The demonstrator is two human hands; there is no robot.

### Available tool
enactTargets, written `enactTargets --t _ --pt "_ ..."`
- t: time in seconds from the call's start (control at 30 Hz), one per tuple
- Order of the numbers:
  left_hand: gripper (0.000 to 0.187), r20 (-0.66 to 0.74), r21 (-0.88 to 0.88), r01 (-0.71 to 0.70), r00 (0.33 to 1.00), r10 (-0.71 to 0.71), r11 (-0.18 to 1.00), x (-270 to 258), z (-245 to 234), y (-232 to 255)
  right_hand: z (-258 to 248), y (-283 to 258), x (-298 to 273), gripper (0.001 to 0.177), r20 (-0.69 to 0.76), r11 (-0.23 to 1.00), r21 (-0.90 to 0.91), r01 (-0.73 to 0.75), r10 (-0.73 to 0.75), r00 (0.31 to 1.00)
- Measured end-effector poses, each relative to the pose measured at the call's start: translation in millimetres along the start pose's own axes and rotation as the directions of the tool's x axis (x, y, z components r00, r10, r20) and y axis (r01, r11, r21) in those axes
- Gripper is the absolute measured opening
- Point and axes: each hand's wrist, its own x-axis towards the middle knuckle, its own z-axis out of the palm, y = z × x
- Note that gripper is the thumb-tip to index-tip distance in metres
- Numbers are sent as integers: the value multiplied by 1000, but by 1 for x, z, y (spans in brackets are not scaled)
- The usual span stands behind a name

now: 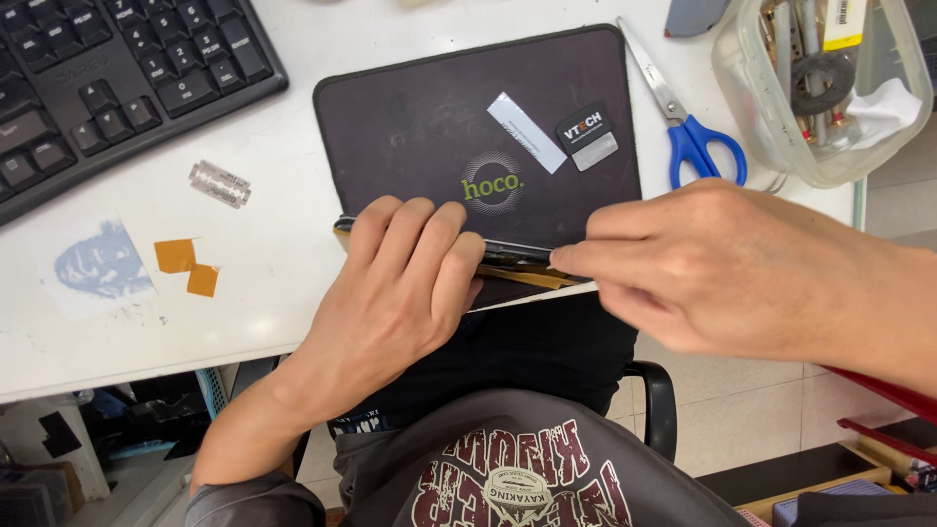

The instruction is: The person removes a protective film from a smartphone back cover, then uses a heat gun and a metal tool to pry and separate the back cover from the phone body, exposing the internal components.

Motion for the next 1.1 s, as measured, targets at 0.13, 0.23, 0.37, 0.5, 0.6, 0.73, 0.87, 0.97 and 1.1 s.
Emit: enactTargets --t 0.13,0.23,0.37,0.5,0.6,0.73,0.87,0.97,1.1 --pt "42 24 -32 3 1000 -3 999 1 0 -1 0 2 -2 16 23 998 6 -65 65 998" --pt "40 54 -41 0 999 2 999 1 0 -2 -1 0 -3 16 80 993 -76 -94 100 992" --pt "36 66 -22 -7 998 8 1000 2 -2 0 1 1 -2 16 59 985 -26 -169 170 984" --pt "36 59 -15 -22 998 23 1000 2 -3 0 4 5 -4 12 -87 995 103 -16 25 996" --pt "38 51 -60 -9 999 13 998 2 -2 -2 12 2 -10 13 -150 999 49 0 8 989" --pt "40 32 -99 -23 999 26 995 2 0 -6 28 10 -16 11 -271 998 59 -20 35 962" --pt "42 5 -131 -27 1000 28 991 3 4 -9 57 11 -21 14 -529 997 82 -9 51 847" --pt "42 4 -137 -26 1000 26 990 3 4 -9 74 16 -24 15 -608 998 64 -4 42 793" --pt "43 7 -149 -14 1000 15 989 2 3 -9 89 20 -28 19 -671 998 -30 55 -61 739"
